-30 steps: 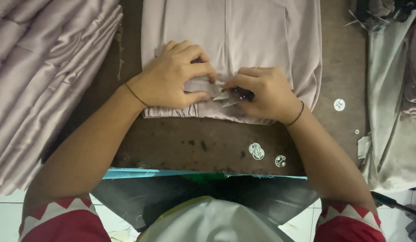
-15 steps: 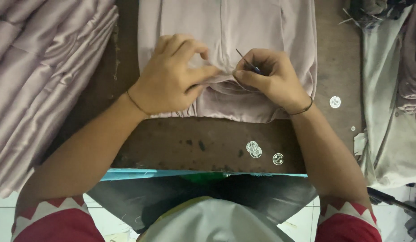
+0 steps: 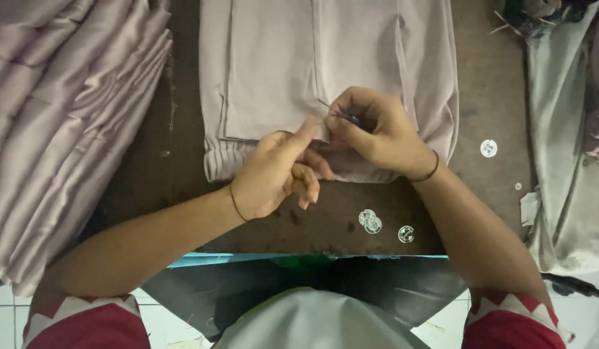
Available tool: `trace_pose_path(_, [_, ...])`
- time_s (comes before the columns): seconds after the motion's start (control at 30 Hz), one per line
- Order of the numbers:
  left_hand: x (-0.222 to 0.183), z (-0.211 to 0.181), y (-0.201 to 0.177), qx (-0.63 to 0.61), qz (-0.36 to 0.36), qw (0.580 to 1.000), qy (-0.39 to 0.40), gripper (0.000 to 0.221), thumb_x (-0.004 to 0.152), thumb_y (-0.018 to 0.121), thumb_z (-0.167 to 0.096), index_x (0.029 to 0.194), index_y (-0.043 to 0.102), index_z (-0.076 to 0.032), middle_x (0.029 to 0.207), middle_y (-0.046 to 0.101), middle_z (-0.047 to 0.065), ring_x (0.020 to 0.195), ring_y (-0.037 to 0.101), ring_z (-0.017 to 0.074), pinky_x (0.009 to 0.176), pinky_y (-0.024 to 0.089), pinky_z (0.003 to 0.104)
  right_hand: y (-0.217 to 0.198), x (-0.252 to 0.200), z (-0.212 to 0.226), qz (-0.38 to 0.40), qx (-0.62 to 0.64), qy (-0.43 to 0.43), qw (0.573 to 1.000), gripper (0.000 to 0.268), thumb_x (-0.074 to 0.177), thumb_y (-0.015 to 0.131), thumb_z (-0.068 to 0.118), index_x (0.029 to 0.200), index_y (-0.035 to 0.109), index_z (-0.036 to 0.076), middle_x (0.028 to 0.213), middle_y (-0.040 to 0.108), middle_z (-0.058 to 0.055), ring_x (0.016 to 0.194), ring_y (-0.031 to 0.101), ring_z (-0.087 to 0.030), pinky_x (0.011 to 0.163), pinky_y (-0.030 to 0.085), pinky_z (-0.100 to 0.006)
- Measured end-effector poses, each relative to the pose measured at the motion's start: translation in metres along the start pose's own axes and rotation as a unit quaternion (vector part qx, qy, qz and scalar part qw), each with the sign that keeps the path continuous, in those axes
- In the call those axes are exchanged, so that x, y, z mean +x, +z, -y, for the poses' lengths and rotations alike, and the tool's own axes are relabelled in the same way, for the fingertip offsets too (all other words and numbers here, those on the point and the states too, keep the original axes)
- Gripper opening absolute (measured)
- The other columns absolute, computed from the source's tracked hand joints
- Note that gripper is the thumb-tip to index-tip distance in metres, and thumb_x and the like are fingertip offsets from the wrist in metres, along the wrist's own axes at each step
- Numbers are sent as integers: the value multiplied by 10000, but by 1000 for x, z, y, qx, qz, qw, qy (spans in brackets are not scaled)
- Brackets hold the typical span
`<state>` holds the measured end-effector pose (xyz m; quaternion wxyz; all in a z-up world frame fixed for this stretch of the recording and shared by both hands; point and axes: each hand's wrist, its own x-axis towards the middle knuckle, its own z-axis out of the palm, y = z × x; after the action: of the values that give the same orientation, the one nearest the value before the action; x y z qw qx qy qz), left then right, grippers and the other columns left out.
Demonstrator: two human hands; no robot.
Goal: Folding satin pants and trimming loose threads with snips on a workbench
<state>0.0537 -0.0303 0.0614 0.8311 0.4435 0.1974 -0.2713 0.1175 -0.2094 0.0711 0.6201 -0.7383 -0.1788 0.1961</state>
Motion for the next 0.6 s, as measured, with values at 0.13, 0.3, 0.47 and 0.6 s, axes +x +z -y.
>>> trace_pose_path(0.13, [2, 13, -4, 6, -21, 999, 32, 585, 1036, 545, -407, 715, 613, 78, 631, 677, 256, 354, 629, 261, 272, 508, 354, -11, -1, -10, -5, 6, -10, 1000, 67, 921, 655, -23, 985, 675, -34, 694, 639, -124, 625, 591, -143, 613, 490, -263])
trace_pose_path(0.3, [1, 9, -4, -15, -28, 994, 103, 547, 1033, 596, -290, 628, 615, 76, 485, 599, 208, 282, 569, 248, 248, 478, 353, -28, -3, -11, -65, -74, -59, 993, 112, 982, 700, 69, 1070, 688, 1, 741, 604, -110, 642, 546, -154, 591, 417, -264])
trace_pose_path(0.47, [-2, -4, -12, -20, 86, 993, 78, 583, 1024, 535, -363, 573, 607, 0, 522, 587, 98, 304, 469, 170, 306, 326, 242, -41, -2, 4, 3, -300, -211, 930, 493, 1060, 500, 385, 1007, 673, -73, 808, 589, -109, 680, 518, -198, 603, 366, -308])
trace_pose_path(0.6, [-2, -4, -14, -54, 102, 991, 69, 556, 1024, 542, -342, 588, 621, -7, 545, 606, 74, 324, 482, 139, 303, 343, 240, -42, 0, -3, 28, -356, -283, 890, 425, 984, 709, 303, 936, 704, -119, 783, 656, -168, 639, 584, -260, 569, 429, -340])
